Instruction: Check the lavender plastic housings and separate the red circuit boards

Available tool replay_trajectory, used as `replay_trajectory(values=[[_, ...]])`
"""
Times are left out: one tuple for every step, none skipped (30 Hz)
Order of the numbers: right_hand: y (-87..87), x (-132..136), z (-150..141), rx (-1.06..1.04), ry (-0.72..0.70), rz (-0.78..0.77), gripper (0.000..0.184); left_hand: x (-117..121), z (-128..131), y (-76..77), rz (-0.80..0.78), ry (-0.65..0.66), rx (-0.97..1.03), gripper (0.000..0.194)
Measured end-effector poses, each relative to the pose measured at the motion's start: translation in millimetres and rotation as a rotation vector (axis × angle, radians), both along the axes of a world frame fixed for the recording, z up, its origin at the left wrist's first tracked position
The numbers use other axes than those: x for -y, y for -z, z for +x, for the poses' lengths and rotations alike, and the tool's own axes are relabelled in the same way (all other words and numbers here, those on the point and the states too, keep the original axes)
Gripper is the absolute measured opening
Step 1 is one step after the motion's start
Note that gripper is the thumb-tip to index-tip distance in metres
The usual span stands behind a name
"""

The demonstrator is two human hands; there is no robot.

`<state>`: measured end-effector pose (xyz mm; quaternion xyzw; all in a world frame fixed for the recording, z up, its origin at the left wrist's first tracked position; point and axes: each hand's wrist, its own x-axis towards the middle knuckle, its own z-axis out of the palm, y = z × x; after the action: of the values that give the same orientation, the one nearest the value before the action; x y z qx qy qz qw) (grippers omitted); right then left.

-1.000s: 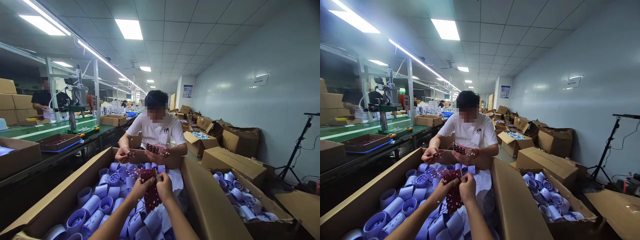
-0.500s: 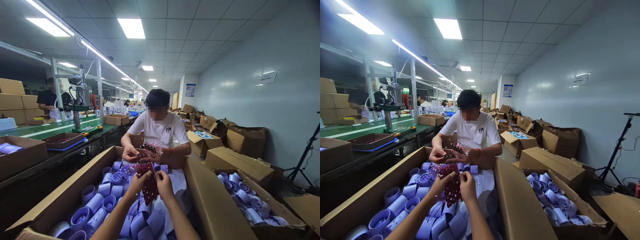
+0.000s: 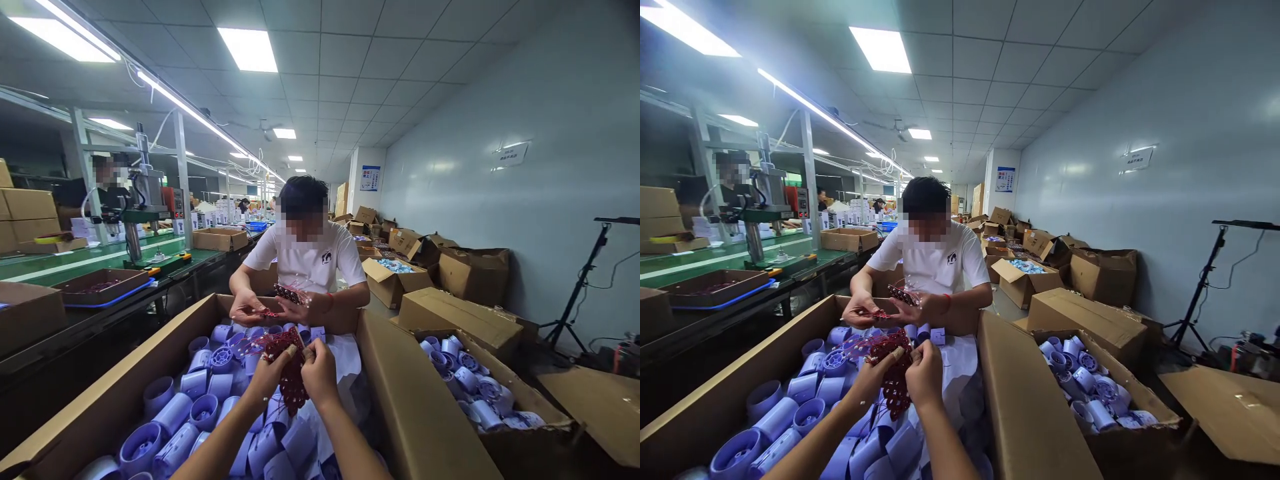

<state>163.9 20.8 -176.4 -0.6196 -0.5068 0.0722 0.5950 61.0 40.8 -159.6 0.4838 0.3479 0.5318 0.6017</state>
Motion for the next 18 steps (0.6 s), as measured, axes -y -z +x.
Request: replay_trajectory(values=[[0.2, -1.2, -0.2, -0.021, -0.02, -0.005, 0.014, -1.6, -0.5, 0.6, -0.007, -0.006, 0.005, 0.036], [0.3, -2.8, -0.2, -0.053, -0.054, -0.017, 0.014, -3.2, -1.4, 0.7, -0.019, -0.015, 0.008, 0.036], [0.3, -4.5, -0.1, -0.093, -0.095, -0.03, 0.014, -4.6, -2.6, 0.3, -0.028, -0.023, 0.012, 0.036], [0.3, -6.3, 0.1, -0.136, -0.142, -0.043, 0.015, -5.5, -4.0, -1.0, -0.033, -0.03, 0.017, 0.036], [0.2, -8.0, 0.2, -0.182, -0.192, -0.052, 0.016, -5.8, -5.7, -3.0, -0.033, -0.037, 0.02, 0.036], [0.2, -9.5, 0.1, -0.227, -0.239, -0.054, 0.018, -5.4, -7.6, -5.7, -0.028, -0.044, 0.022, 0.036], [0.3, -10.8, -0.2, -0.268, -0.278, -0.051, 0.019, -4.5, -9.5, -8.8, -0.018, -0.052, 0.026, 0.035], [0.4, -11.8, -0.6, -0.304, -0.312, -0.048, 0.02, -3.2, -11.3, -12.2, -0.006, -0.061, 0.032, 0.034], [0.5, -12.4, -1.1, -0.335, -0.337, -0.048, 0.021, -1.6, -12.9, -15.5, 0.002, -0.068, 0.033, 0.033], [0.4, -12.6, -1.5, -0.359, -0.354, -0.052, 0.021, -0.2, -14.1, -18.4, 0.006, -0.074, 0.03, 0.033], [0.3, -12.5, -1.7, -0.373, -0.361, -0.058, 0.021, 1.1, -14.9, -20.5, 0.008, -0.076, 0.023, 0.032], [-0.1, -11.9, -1.8, -0.375, -0.359, -0.067, 0.019, 1.9, -15.2, -21.8, 0.009, -0.076, 0.013, 0.032], [-0.7, -11.1, -1.6, -0.361, -0.347, -0.081, 0.017, 2.4, -14.9, -22.0, 0.005, -0.073, 0.006, 0.031], [-1.6, -9.9, -1.2, -0.332, -0.321, -0.098, 0.015, 2.4, -14.2, -21.3, -0.001, -0.066, 0.005, 0.032], [-2.5, -8.5, -0.7, -0.287, -0.283, -0.116, 0.013, 2.2, -13.1, -19.8, -0.006, -0.06, 0.014, 0.032], [-3.5, -6.9, -0.2, -0.233, -0.239, -0.129, 0.013, 1.8, -11.6, -17.5, -0.012, -0.055, 0.031, 0.032], [-4.4, -5.2, 0.1, -0.176, -0.19, -0.136, 0.014, 1.4, -10.0, -14.9, -0.02, -0.049, 0.051, 0.032], [-5.1, -3.6, 0.3, -0.121, -0.145, -0.133, 0.016, 1.1, -8.3, -12.1, -0.026, -0.042, 0.068, 0.032]])
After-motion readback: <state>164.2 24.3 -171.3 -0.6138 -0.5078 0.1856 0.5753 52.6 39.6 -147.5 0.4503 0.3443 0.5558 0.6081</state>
